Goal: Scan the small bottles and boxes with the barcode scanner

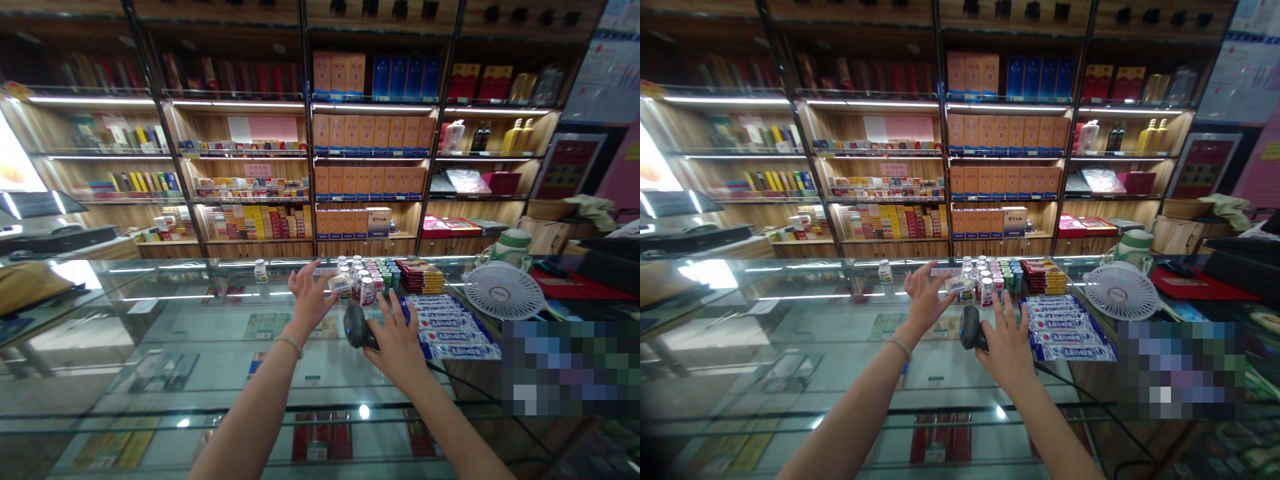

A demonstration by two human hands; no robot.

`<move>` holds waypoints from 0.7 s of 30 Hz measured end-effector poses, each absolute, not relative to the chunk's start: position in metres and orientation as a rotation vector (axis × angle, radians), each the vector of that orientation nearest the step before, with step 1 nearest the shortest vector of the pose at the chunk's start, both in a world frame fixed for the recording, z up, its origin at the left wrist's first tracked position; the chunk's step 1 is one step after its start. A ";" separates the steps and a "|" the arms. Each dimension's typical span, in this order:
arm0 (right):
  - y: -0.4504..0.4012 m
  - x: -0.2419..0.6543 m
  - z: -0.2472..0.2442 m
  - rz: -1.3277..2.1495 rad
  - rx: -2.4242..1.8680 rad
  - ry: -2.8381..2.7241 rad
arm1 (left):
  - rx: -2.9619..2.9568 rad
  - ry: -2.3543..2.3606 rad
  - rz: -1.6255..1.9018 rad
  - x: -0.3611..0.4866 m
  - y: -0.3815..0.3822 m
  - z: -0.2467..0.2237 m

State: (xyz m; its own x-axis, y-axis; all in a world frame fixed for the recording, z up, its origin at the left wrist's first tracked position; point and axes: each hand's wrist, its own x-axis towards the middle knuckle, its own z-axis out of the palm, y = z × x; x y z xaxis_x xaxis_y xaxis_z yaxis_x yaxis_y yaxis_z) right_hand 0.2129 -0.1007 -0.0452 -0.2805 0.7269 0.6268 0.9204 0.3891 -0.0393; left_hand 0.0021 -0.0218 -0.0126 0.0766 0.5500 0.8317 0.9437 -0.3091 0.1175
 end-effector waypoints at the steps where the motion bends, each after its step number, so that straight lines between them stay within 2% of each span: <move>1: -0.101 0.213 -0.045 -0.444 -1.401 -2.104 | -1.904 -1.471 -1.140 0.002 -0.022 -0.013; 14: -0.106 0.223 -0.040 -0.278 -1.409 -2.354 | -1.923 -1.456 -1.151 0.001 -0.021 -0.014; 21: -0.063 0.227 -0.006 -0.361 -1.605 -2.055 | -1.916 -1.449 -1.166 0.003 -0.022 -0.011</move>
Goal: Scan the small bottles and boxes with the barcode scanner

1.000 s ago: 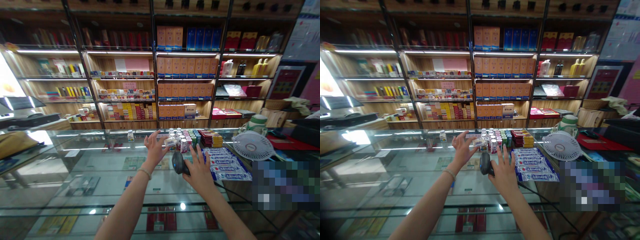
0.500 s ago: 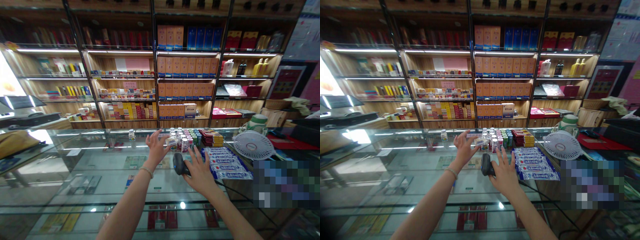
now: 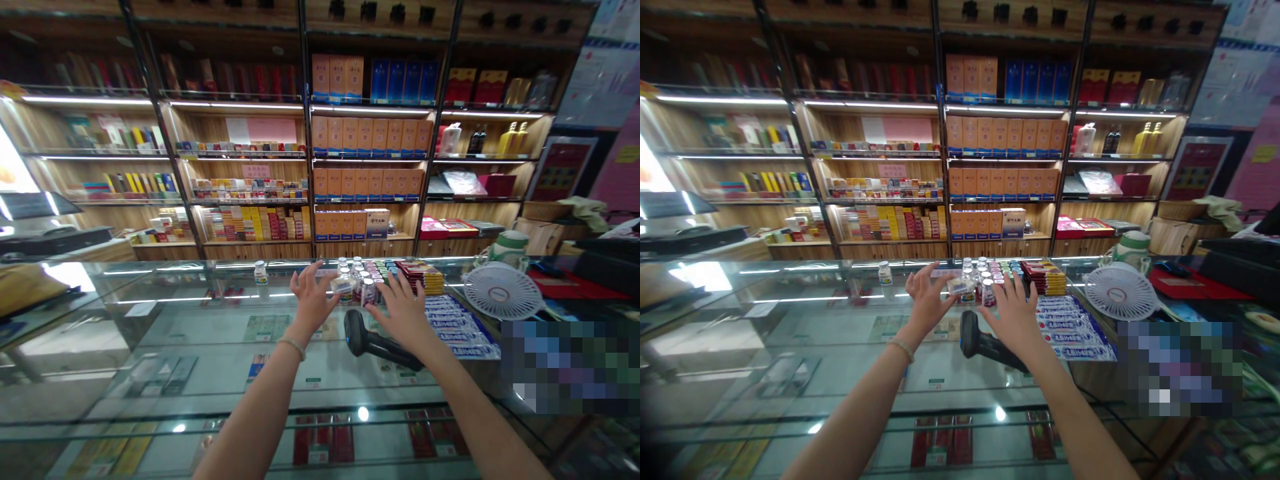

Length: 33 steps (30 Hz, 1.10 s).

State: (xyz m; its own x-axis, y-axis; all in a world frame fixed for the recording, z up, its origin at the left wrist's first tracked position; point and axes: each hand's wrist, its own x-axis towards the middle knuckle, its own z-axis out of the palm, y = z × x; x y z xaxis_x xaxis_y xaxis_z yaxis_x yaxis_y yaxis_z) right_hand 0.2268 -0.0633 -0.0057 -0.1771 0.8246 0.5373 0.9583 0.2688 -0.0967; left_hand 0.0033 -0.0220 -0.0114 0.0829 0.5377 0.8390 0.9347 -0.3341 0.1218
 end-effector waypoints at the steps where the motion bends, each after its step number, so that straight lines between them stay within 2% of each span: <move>1: -0.054 0.226 0.002 -0.360 -1.628 -2.021 | -1.914 -1.452 -1.166 0.003 -0.022 -0.011; 6: -0.015 0.217 0.025 -0.290 -1.589 -2.048 | -1.905 -1.457 -1.172 0.002 -0.022 -0.012; 12: 0.009 0.211 0.014 -0.241 -1.427 -2.039 | -1.907 -1.460 -1.177 -0.001 -0.020 -0.014; 21: 0.004 0.217 0.009 -0.095 -1.343 -1.961 | -1.926 -1.495 -1.157 0.001 -0.019 -0.014; 33: 0.001 0.213 0.010 -0.089 -1.258 -1.726 | -2.094 -1.449 -1.033 0.013 -0.027 -0.009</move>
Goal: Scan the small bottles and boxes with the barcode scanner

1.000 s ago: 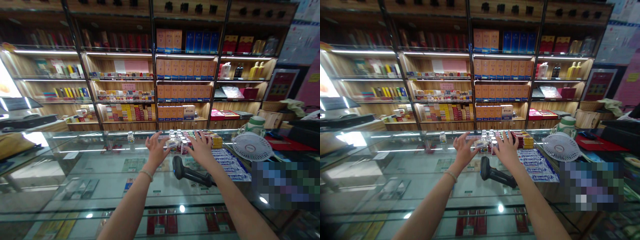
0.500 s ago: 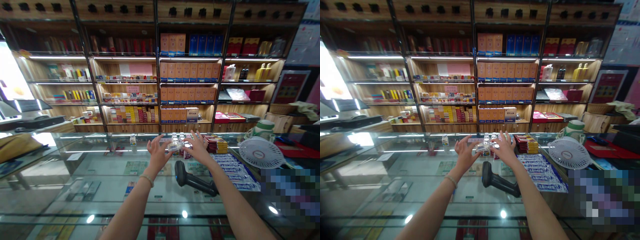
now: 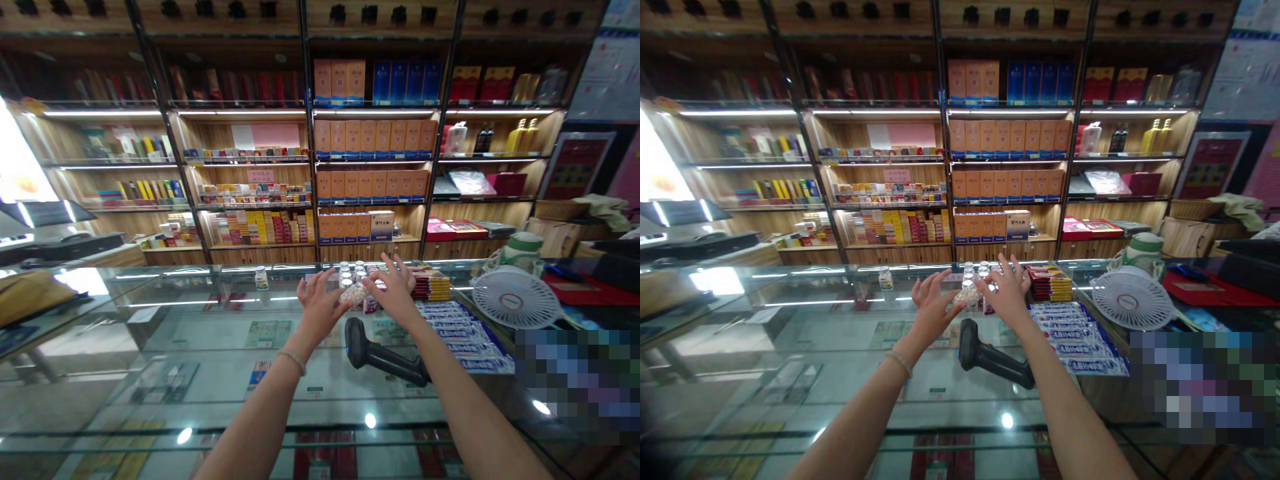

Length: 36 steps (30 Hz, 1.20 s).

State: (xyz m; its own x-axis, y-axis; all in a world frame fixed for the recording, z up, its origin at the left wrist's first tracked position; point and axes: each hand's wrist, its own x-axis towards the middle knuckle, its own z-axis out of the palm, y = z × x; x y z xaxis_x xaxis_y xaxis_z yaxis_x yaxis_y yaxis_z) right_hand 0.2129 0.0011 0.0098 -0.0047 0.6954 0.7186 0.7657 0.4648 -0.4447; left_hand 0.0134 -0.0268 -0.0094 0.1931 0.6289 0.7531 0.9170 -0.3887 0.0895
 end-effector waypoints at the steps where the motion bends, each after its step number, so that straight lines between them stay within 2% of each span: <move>1: 0.001 0.213 0.011 -0.091 -1.260 -1.711 | -2.079 -1.451 -1.043 0.014 -0.027 -0.009; 17: -0.013 0.198 0.016 -0.134 -1.304 -1.636 | -1.907 -1.466 -1.151 0.031 -0.035 -0.004; 26: -0.001 0.206 0.010 0.123 -1.233 -1.714 | -1.917 -1.551 -1.281 0.022 -0.028 -0.003; 36: -0.003 0.202 0.007 0.088 -1.268 -1.816 | -1.995 -1.537 -1.279 0.018 -0.016 -0.012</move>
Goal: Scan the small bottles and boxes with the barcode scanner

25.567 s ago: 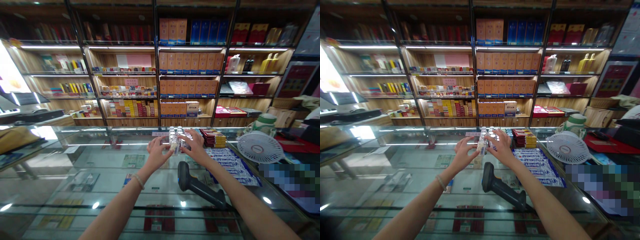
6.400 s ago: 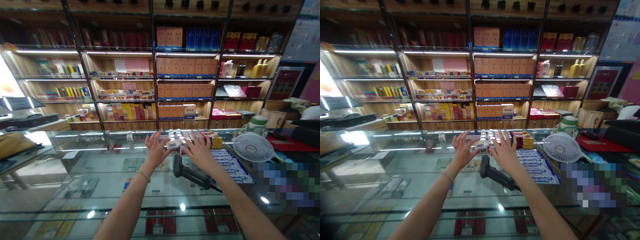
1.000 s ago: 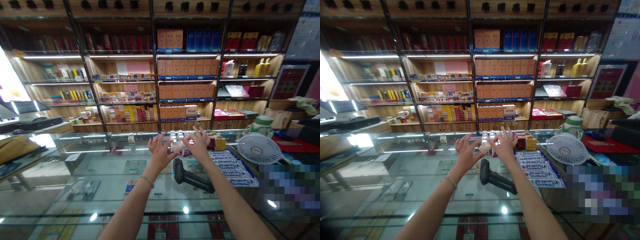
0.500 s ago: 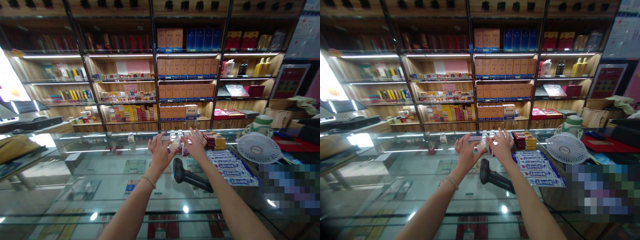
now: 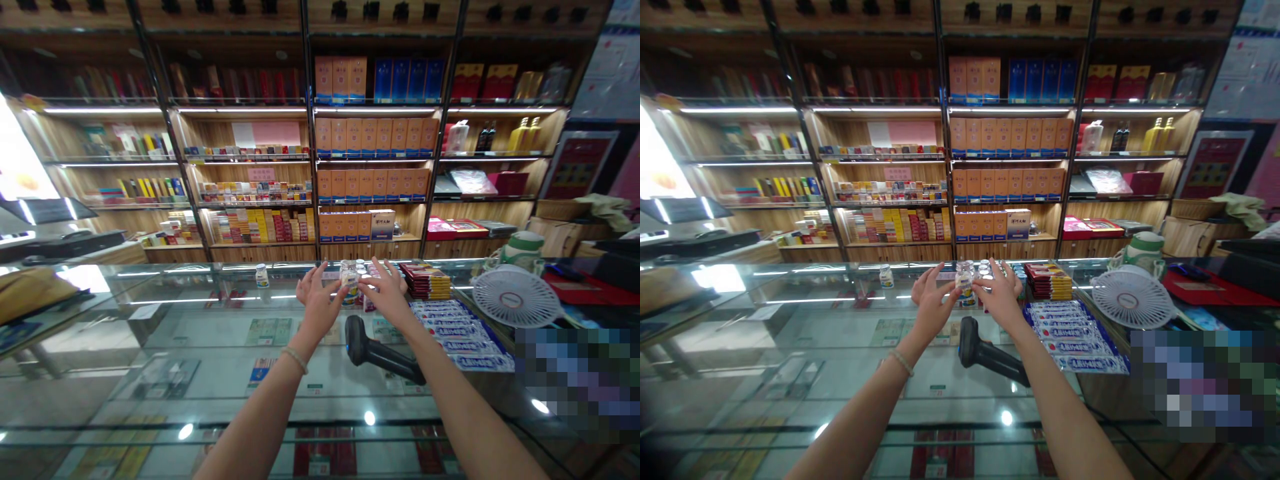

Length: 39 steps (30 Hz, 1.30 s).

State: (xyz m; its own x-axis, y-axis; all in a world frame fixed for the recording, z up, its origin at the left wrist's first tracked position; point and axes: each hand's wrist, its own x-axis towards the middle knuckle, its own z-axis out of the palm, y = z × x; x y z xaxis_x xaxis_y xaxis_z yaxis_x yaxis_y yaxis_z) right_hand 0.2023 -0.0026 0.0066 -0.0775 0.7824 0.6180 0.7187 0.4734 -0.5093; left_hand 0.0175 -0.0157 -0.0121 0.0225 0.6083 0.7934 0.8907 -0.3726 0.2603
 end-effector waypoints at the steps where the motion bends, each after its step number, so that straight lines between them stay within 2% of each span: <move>1: -0.003 0.202 0.006 0.084 -1.265 -1.817 | -2.002 -1.528 -1.282 0.017 -0.015 -0.013; 10: -0.006 0.198 0.007 0.067 -1.264 -1.790 | -2.015 -1.509 -1.442 0.011 -0.012 -0.012; 18: -0.004 0.185 0.030 -0.033 -1.257 -1.758 | -1.979 -1.516 -1.560 0.002 -0.006 0.016; 25: -0.009 0.151 0.042 -0.035 -1.225 -1.799 | -1.961 -1.568 -1.393 -0.037 -0.021 0.041; 39: -0.025 0.031 0.041 0.075 -1.132 -1.946 | -1.785 -1.774 -1.040 -0.144 -0.075 0.054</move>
